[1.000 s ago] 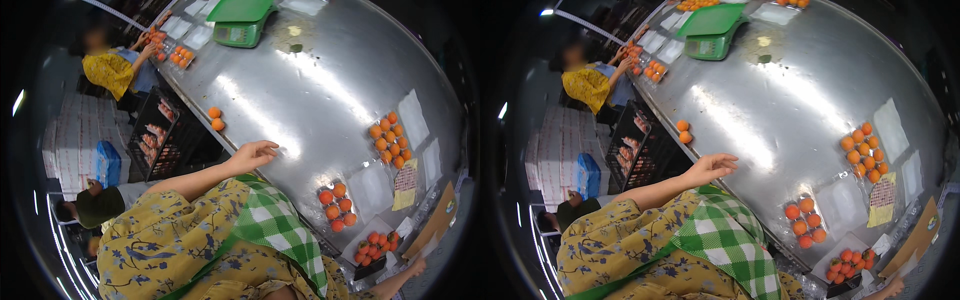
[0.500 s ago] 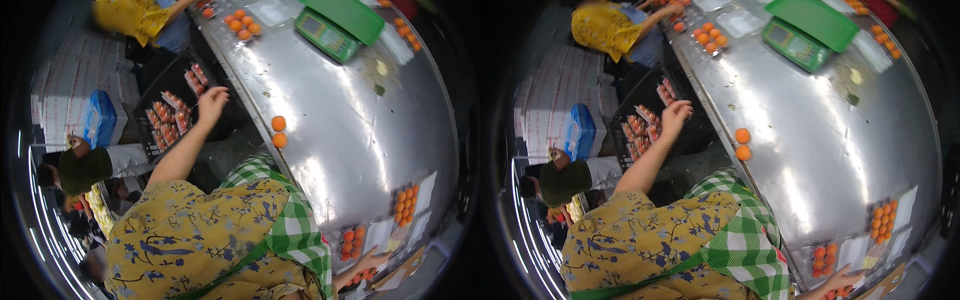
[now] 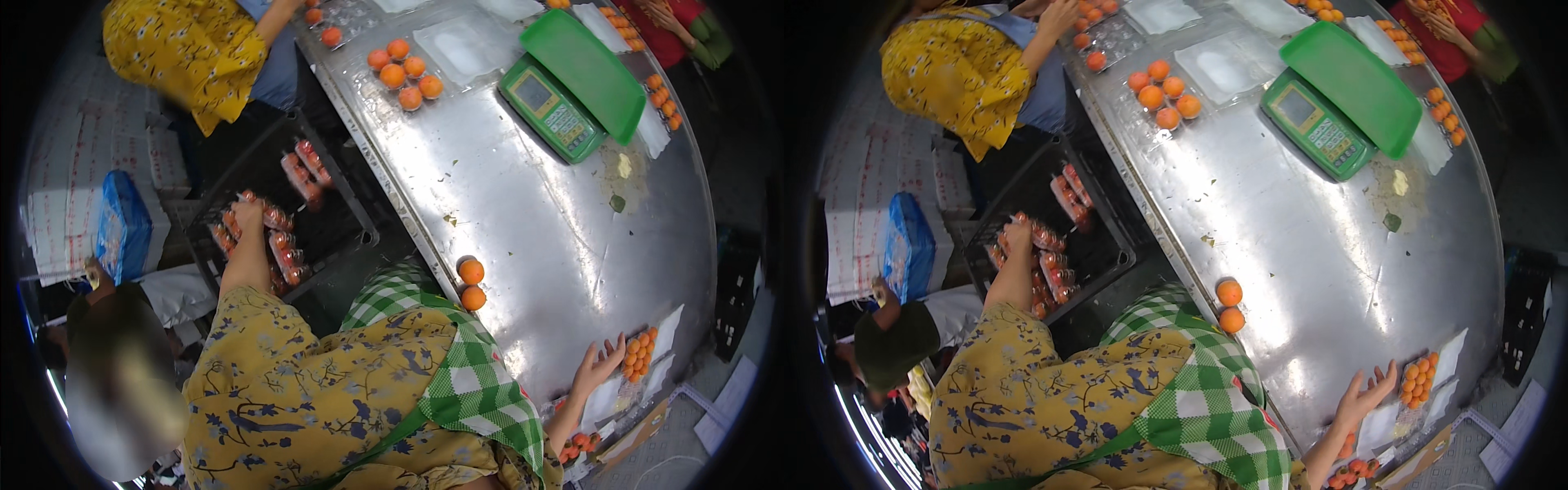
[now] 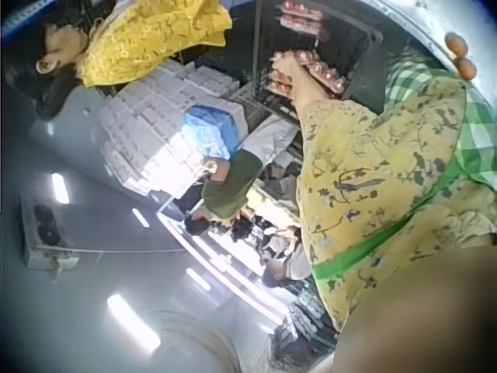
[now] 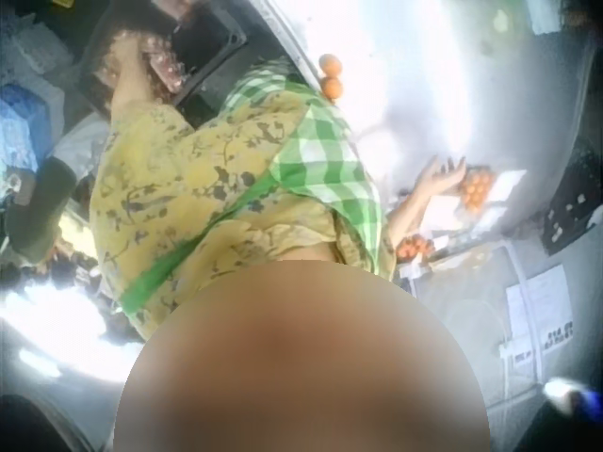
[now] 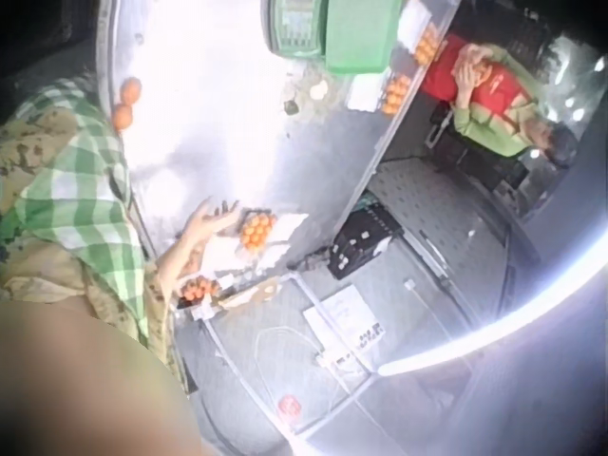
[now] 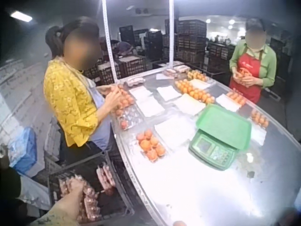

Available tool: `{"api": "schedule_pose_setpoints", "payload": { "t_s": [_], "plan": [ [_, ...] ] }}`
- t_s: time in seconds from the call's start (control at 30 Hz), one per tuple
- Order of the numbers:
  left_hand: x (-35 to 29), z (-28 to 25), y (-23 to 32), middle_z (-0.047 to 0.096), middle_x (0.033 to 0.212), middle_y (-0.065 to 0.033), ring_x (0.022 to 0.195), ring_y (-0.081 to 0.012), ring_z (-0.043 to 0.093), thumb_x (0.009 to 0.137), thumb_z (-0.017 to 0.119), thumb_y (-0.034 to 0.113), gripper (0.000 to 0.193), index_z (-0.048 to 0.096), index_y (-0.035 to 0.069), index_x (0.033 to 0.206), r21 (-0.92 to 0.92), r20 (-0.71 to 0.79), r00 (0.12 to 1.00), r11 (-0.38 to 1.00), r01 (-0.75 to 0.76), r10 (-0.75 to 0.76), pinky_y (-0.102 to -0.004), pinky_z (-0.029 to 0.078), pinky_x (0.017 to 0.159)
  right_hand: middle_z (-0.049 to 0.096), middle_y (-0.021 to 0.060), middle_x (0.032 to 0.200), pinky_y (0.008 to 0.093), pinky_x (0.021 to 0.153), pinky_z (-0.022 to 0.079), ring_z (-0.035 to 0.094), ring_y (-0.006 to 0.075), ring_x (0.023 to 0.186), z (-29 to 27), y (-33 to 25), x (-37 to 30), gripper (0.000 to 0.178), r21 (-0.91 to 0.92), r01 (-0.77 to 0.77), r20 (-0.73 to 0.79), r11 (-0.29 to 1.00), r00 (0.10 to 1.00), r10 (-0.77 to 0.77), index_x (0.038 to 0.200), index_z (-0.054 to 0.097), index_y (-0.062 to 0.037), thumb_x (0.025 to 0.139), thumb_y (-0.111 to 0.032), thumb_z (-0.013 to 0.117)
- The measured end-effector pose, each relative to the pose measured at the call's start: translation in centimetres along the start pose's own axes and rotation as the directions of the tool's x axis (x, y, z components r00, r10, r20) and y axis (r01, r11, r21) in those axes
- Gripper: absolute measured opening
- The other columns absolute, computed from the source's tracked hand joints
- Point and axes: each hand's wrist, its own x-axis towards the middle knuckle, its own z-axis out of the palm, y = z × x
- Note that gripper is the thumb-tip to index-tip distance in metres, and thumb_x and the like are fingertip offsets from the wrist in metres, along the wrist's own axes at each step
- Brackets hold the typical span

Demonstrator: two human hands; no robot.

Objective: The person picks persimmons from a metal table, rotates them to inspect the surface, and places them into clear plastic clamshell trays. The person also handles empty trays and stacks them on the table. A coworker is visible in the background performing similar tasks.

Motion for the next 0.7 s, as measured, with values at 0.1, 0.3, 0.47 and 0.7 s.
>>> {"api": "schedule_pose_setpoints", "payload": {
  "t_s": [0.1,0.3,0.47,0.7],
  "plan": [
    [2.2,0.8,-0.6,0.063,0.118,-0.0216,0.111,-0.0331,0.061,0.072,0.071,0.04,0.06,0.059,-0.003,0.112,0.109,0.1,0.995,0.993,-0.036,0.025,-0.0401,0.047,0.097,0.04,0.0103,0.139,0.0376,0.091,0.042,0.052,0.0225,0.108,0.8,-1.5,-0.2,0.063,0.038,-0.008,0.027,0.999,1.0,0.007,0.143,0.036,-0.0079,0.084,0.0,0.057],
    [1.2,-0.5,1.2,0.072,0.081,-0.013,0.081,-0.0267,0.072,0.08,0.061,0.037,0.043,0.068,-0.003,0.093,0.131,0.22,0.973,0.986,-0.101,0.07,-0.0367,0.055,0.082,0.041,0.01,0.137,0.0328,0.085,0.045,0.056,0.0201,0.103,2.4,-2.1,-1.4,0.061,0.115,-0.041,0.041,0.992,0.998,0.037,0.139,0.04,-0.007,0.082,0.003,0.059],
    [9.6,2.1,-6.1,0.07,0.083,-0.0211,0.065,-0.027,0.071,0.083,0.065,0.041,0.048,0.069,-0.006,0.085,0.2,-0.01,0.97,0.951,-0.236,0.243,-0.0356,0.057,0.059,0.042,0.0111,0.137,0.0342,0.084,0.046,0.058,0.0206,0.1,2.6,-3.1,-1.1,0.061,0.122,-0.014,0.074,0.992,0.997,0.005,0.138,0.042,-0.0075,0.08,0.002,0.061],
    [1.7,-6.4,-2.9,0.061,0.059,-0.0087,0.043,-0.0197,0.058,0.082,0.068,0.022,0.027,0.06,-0.001,0.068,-0.486,0.185,0.868,0.811,-0.327,0.461,-0.0316,0.047,0.041,0.043,0.0129,0.137,0.0347,0.083,0.047,0.06,0.0215,0.097,1.9,-2.1,-0.3,0.062,0.21,0.084,0.051,0.974,0.994,-0.096,0.136,0.043,-0.0077,0.077,0.002,0.063]
  ]
}}
